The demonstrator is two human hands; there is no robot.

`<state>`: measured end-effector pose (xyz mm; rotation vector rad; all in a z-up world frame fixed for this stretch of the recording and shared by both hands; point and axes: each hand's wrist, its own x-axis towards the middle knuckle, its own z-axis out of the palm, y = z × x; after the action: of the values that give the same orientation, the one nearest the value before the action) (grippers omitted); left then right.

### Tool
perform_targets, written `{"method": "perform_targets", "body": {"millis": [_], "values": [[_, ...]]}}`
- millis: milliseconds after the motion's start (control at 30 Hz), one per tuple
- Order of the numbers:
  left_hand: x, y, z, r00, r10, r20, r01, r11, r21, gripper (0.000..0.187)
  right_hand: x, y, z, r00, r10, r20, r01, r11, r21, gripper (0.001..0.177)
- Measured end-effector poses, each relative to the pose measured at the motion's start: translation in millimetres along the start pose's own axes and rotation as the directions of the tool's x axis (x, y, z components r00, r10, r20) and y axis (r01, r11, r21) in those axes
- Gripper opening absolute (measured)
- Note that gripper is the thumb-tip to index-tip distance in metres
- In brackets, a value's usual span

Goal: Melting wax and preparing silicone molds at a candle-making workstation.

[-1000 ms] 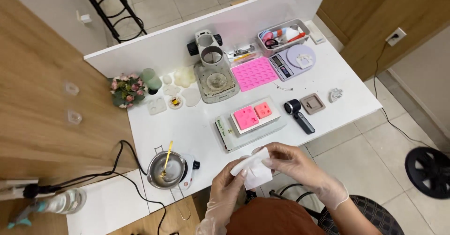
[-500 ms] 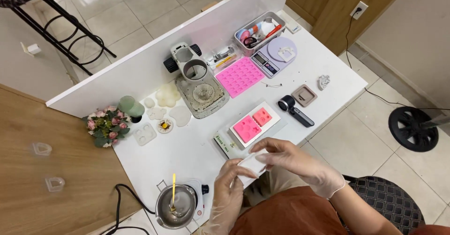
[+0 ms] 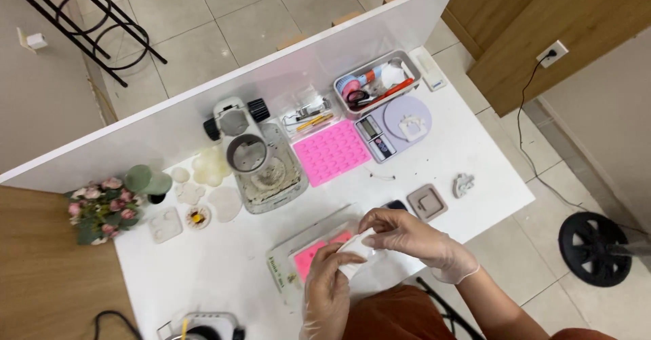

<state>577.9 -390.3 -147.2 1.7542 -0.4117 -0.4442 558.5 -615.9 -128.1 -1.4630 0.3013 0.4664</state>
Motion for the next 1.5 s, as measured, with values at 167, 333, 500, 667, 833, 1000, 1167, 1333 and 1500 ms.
{"method": "perform_targets", "body": {"millis": [167,333,500,667,833,1000,1167,1333,1500], "values": [[35.3,32.3,43.9,0.973,0.003,-0.229,0.036,0.986,0.164,0.033,48.1,-14.6,-101.1,0.995,0.027,-0.096,-0.024,0.999,0.038,0.026],[12.8,-100.8,77.7,0.922,-0.176,-0.345,0.239,0.96,0.147,0.03,172.5,24.8,-231.6,0.872,-0.273,-0.406,0.229,0.961,-0.154,0.03],[5.7,-99.6,75.5,0.932,-0.075,-0.354,0.194,0.93,0.313,0.037,245.6,5.1,-272.2,0.869,-0.118,-0.48,-0.049,0.946,-0.321,0.03],[6.7,-72.3,85.9,0.887,-0.048,-0.46,0.203,0.934,0.293,0.032,304.2,30.6,-273.5,0.919,-0.151,-0.365,0.023,0.942,-0.334,0.027],[15.1,-58.2,92.5,0.852,-0.194,-0.487,0.35,0.902,0.253,0.032,320.4,46.0,-251.8,0.865,-0.295,-0.407,-0.113,0.675,-0.729,0.023],[15.4,-65.6,112.4,0.806,-0.145,-0.574,0.319,0.923,0.215,0.034,321.9,53.9,-254.2,0.865,-0.27,-0.423,-0.112,0.718,-0.688,0.023],[26.1,-19.7,95.5,0.762,-0.367,-0.533,0.484,0.87,0.093,0.038,322.1,60.4,-253.8,0.869,-0.302,-0.392,-0.063,0.719,-0.692,0.023],[12.0,-20.0,82.1,0.849,-0.216,-0.483,0.406,0.851,0.332,0.045,322.9,77.3,-257.8,0.728,-0.593,-0.344,0.079,0.572,-0.817,0.021],[18.9,30.0,73.0,0.755,-0.361,-0.548,0.561,0.789,0.253,0.043,318.7,79.2,-258.9,0.697,-0.627,-0.349,0.141,0.596,-0.79,0.03]]}}
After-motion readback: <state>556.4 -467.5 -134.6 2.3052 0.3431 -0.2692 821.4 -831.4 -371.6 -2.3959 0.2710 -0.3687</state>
